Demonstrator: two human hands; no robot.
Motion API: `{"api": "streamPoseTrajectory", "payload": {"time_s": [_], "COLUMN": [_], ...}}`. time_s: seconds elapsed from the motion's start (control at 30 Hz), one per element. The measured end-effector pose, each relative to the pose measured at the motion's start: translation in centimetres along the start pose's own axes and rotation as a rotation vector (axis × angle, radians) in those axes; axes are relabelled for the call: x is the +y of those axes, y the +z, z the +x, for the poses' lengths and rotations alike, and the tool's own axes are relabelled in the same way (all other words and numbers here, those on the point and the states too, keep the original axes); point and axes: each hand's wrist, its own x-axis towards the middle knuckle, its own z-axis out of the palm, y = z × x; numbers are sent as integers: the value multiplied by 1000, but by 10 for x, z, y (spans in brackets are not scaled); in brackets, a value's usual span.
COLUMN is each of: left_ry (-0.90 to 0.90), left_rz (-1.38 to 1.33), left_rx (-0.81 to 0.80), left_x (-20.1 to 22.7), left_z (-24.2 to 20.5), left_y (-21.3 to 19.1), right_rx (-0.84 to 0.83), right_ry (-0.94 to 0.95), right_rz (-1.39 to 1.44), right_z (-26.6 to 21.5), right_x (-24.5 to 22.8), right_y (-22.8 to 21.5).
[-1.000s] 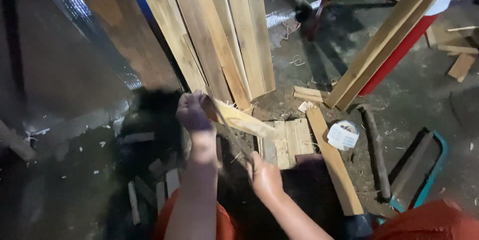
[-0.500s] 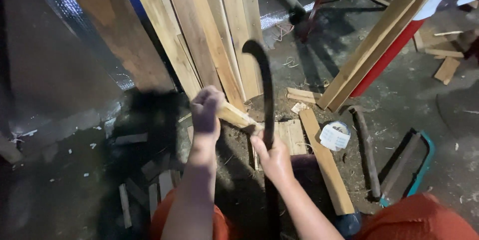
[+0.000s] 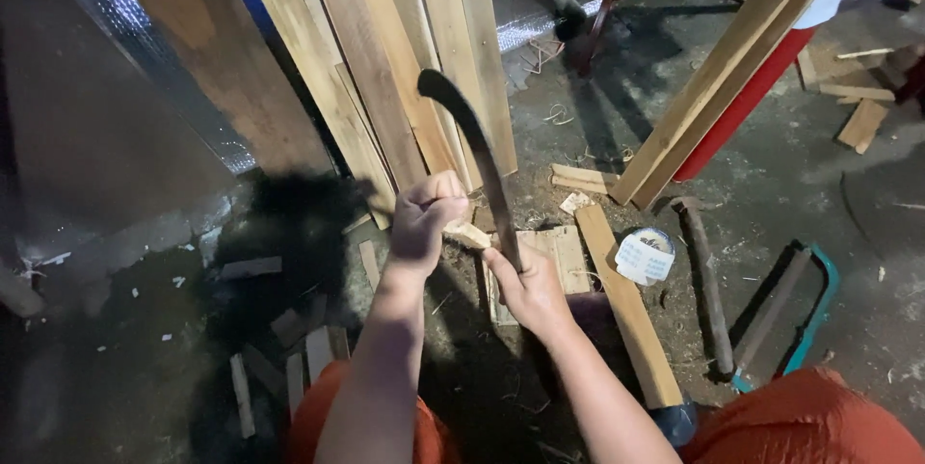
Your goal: Scraping a wooden plank with a curved billhook knife and sanding a small wooden block to smooth the surface.
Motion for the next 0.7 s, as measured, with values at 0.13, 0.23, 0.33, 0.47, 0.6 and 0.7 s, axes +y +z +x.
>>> {"api": "streamPoseTrajectory", "payload": {"time_s": [0.13,0.23,0.33,0.47,0.6,0.7], "left_ry": [5,-24,-107,-109,-78,-110], "left_rz": [-5,-15,-67,-57,31,108], "left_rx": [111,309,456,408,328,284], "left_x": [-7,-9,0,-12,-4,9], "left_z": [5,8,12,13,11,5], "left_y": [-12,-36,-53,-45,-13,6], "right_rx": [17,99,167,54,34,134], "right_ry": [111,317,423,405,287,228], "right_rz": [40,22,-16,-43,-60,-117], "right_z": [-3,-3,0,-5,-5,0], "right_x": [25,62,104,82,49,45], "right_y": [6,1,-13,-3,12,23]}}
